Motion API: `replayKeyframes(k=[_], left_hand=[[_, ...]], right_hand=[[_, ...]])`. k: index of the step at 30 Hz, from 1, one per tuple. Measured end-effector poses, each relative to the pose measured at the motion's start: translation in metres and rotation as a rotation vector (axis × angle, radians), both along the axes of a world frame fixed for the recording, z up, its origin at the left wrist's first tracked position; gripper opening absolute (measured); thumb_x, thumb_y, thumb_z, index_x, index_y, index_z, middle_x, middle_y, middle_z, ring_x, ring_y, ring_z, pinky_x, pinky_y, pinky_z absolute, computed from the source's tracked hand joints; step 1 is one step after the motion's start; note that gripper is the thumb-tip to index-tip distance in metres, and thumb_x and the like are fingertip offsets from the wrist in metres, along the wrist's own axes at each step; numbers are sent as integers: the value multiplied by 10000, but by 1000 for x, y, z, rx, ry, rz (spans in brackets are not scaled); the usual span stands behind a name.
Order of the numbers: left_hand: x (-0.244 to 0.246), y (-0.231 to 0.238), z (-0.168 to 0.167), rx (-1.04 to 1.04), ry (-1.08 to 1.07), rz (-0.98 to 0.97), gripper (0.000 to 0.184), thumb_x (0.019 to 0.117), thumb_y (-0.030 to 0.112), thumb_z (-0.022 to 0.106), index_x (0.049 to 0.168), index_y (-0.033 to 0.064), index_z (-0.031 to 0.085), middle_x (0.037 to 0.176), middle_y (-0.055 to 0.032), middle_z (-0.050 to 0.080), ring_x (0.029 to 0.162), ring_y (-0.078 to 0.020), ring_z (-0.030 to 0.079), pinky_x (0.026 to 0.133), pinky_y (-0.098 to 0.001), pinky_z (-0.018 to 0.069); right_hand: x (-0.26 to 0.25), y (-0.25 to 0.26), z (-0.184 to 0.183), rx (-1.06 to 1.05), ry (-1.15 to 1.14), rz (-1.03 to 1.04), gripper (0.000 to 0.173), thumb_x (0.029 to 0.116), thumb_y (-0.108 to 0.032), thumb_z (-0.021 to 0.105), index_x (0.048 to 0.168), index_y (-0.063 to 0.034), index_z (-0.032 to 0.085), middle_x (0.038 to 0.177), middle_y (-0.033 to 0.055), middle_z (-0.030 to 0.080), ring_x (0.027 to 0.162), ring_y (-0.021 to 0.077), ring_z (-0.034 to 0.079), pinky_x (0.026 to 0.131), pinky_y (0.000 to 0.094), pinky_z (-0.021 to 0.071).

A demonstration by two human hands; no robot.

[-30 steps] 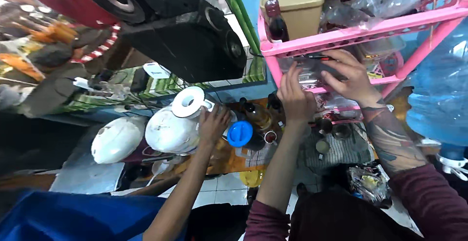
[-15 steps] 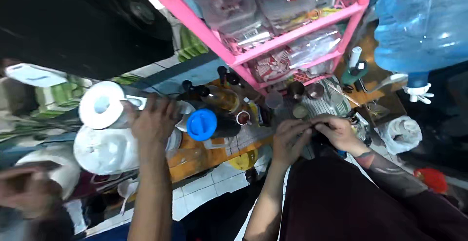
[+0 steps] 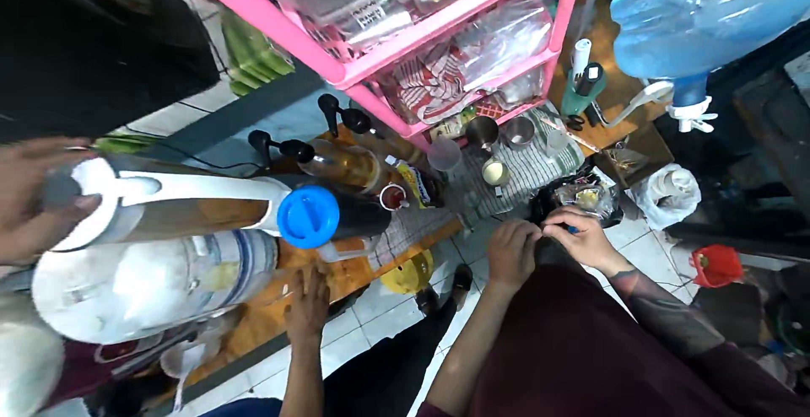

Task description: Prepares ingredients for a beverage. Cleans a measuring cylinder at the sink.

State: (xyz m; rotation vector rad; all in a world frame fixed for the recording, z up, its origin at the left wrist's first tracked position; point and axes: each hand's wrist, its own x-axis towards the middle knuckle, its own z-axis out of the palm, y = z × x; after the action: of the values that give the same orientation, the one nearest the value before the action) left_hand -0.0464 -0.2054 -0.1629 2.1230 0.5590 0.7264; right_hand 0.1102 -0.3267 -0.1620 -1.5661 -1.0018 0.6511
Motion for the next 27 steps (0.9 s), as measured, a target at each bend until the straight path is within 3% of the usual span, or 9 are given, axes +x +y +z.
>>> replayKeyframes(k=[3, 5, 8, 11, 14, 16, 20, 24, 27], left_hand=[[9, 2, -4, -512, -181, -85, 389, 1025, 354, 608, 1247, 36, 610, 1226, -92, 654, 1163, -200, 621, 1021, -415, 525], [18, 5, -10, -719, -301, -127, 317, 988, 315, 677, 1180, 63, 660, 1168, -62, 686, 1066, -173, 665, 933, -378, 575], [27, 6, -26, -878, -386, -111, 224, 1019, 252, 634, 1085, 44, 686, 1164, -133, 708, 1082, -261, 687, 948, -432, 581], [24, 0, -39, -1069, -376, -8, 226, 1042, 265, 583, 1129, 57, 603, 1035, -111, 706, 940, -226, 705, 871, -423, 601], [19, -12, -47, -1149, -372, 57, 206, 1023, 241, 628, 1129, 64, 637, 944, -65, 701, 808, -173, 701, 772, -392, 623], [20, -24, -50, -1188, -386, 93, 196, 1018, 221, 636, 1139, 68, 650, 951, -70, 712, 809, -171, 709, 767, -378, 624], [27, -47, -64, -1338, -471, 136, 299, 992, 238, 677, 1252, 109, 605, 1051, -99, 702, 882, -202, 712, 805, -396, 620], [45, -65, -77, -1390, -440, 166, 536, 961, 126, 690, 1423, 86, 421, 1078, -96, 653, 882, -198, 686, 808, -395, 611], [65, -73, -81, -1353, -370, 190, 652, 938, 73, 691, 1476, 31, 326, 1034, -96, 674, 858, -173, 693, 797, -373, 611]], right_hand=[[-4, 3, 3, 56, 43, -8, 185, 994, -217, 671, 979, -39, 722, 1028, 53, 707, 1036, 143, 669, 940, 352, 576], [0, 5, 1, 53, 78, -12, 211, 1006, -240, 656, 1004, -48, 743, 1065, 57, 721, 1090, 163, 660, 983, 385, 556], [40, 11, -15, -109, 78, -173, 319, 1044, -296, 538, 1162, -69, 729, 1256, 75, 685, 1210, 191, 624, 1032, 432, 531], [119, 34, -68, -376, -173, -324, 329, 1033, -364, 561, 1279, -207, 713, 1542, 55, 497, 1450, 320, 394, 1172, 576, 343], [179, 64, -109, -620, -295, -292, 431, 1017, -274, 551, 1435, -366, 605, 1671, 103, 301, 1495, 511, 217, 1116, 762, 236], [199, 78, -122, -679, -348, -238, 499, 1006, -186, 531, 1468, -369, 569, 1657, 116, 328, 1475, 528, 241, 1094, 777, 224], [215, 87, -138, -584, -455, -210, 530, 997, -132, 550, 1521, -212, 522, 1518, 114, 535, 1424, 453, 389, 1113, 710, 289], [219, 75, -148, -310, -574, -292, 421, 1003, -97, 575, 1420, -122, 621, 1351, 174, 642, 1332, 383, 539, 1132, 542, 430], [218, 50, -144, -154, -601, -420, 314, 981, -89, 606, 1275, -74, 716, 1235, 187, 697, 1246, 363, 612, 1090, 489, 478]])
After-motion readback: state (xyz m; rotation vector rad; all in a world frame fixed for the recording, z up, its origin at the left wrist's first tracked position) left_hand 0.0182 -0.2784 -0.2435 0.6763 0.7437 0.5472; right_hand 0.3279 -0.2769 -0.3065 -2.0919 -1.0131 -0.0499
